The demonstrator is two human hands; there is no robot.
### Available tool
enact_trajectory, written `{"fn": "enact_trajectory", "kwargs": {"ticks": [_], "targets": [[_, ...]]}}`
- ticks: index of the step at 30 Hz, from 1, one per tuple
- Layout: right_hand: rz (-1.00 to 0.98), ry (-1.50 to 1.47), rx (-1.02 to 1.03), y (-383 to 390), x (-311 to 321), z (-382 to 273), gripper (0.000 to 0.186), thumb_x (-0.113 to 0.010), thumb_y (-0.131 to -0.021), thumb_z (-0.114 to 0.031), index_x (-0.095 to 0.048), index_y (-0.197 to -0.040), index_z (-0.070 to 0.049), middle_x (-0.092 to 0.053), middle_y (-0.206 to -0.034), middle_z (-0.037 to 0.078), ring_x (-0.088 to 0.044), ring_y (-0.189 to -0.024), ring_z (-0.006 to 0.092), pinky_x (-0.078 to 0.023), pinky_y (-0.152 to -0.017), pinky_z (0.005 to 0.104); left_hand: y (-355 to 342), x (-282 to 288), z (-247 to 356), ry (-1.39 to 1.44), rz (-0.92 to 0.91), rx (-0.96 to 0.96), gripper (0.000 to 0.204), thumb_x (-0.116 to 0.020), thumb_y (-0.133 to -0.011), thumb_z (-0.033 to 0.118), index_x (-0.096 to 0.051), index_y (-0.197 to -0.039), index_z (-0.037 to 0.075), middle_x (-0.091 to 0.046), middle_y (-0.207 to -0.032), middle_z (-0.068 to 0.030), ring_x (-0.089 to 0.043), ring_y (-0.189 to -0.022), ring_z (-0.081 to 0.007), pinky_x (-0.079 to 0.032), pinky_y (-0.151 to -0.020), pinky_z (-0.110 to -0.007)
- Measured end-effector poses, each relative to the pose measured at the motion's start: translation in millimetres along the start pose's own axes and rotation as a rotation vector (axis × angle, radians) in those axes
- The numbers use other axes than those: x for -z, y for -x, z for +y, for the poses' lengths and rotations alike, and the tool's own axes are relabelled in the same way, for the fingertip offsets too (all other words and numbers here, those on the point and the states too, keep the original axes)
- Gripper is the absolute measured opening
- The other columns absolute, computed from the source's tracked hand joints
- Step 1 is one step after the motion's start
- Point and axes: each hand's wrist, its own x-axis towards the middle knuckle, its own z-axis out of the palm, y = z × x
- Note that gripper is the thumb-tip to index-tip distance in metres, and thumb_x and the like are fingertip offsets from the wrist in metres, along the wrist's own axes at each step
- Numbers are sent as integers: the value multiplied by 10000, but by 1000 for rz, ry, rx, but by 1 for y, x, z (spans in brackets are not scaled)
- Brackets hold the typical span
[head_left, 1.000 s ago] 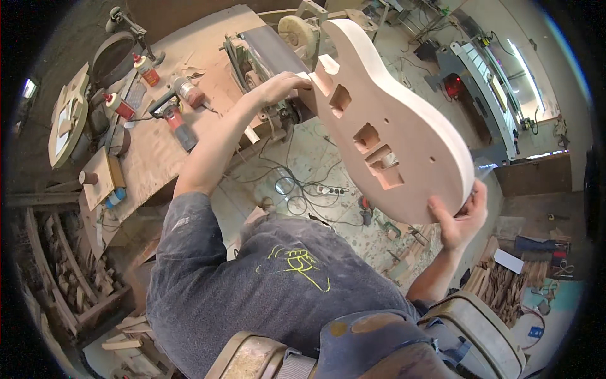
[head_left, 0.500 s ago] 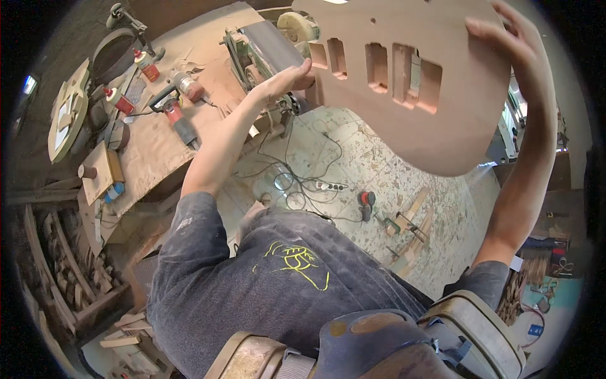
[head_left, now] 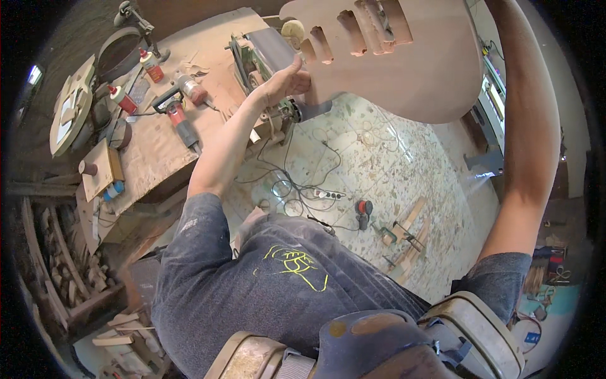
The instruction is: The person sands the curved edges of a wooden electric guitar body using a belt sander, rotating and turning the body to reach all sides.
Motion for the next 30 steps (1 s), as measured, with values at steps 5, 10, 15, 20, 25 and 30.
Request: {"fn": "enact_trajectory", "kwargs": {"ticks": [5, 10, 15, 20, 25, 30], "targets": [[39, 87, -76, 18, 10, 1, 352, -754, -714, -247, -734, -885, 60, -687, -792, 96, -617, -749, 164, -484, -670, 324, -9, -14, 3, 2, 32, 15, 1086, -179, -928, 821, -421, -1462, -93, -430, -1517, -258, -384, -1441, -349, -228, -1231, -446], [84, 27, -108, 79, 16, 10, 428, -762, -706, -314, -724, -915, 58, -700, -835, 118, -644, -804, 172, -497, -722, 315, -7, -20, 7, -112, -7, -9, 1108, -165, -912, 838, -421, -1465, -88, -426, -1521, -257, -367, -1455, -342, -227, -1232, -446], [123, -228, -229, 198, -8, 19, 565, -793, -825, -291, -601, -1244, 36, -715, -1050, 146, -700, -915, 182, -562, -800, 318, -3, -13, -12, -299, 75, 69, 1153, -122, -891, 858, -407, -1470, -96, -431, -1517, -265, -354, -1466, -344, -233, -1230, -440], [242, -273, -470, 316, -65, 29, 667, -837, -779, -238, -519, -1301, 30, -737, -983, 176, -722, -862, 201, -577, -746, 308, 8, -12, -12, -752, 106, -88, 1144, -68, -911, 842, -611, -1262, -103, -625, -1229, -335, -611, -1141, -419, -434, -1033, -446], [381, -440, -660, 409, -153, 37, 675, -885, -751, -169, -495, -1274, 8, -685, -1018, 145, -688, -885, 201, -565, -757, 323, -8, -2, -12, -1068, 64, -4, 923, -83, -1017, 682, -660, -1116, -30, -657, -1055, -286, -576, -1081, -454, -436, -999, -480], [484, -536, -703, 439, -230, 45, 720, -896, -754, -175, -451, -1293, -4, -607, -1124, 138, -628, -1003, 198, -532, -856, 356, -6, -6, 0, -1109, 99, -240, 935, -112, -1019, 686, -623, -953, -94, -650, -1024, -318, -571, -1084, -491, -451, -941, -509]]}}
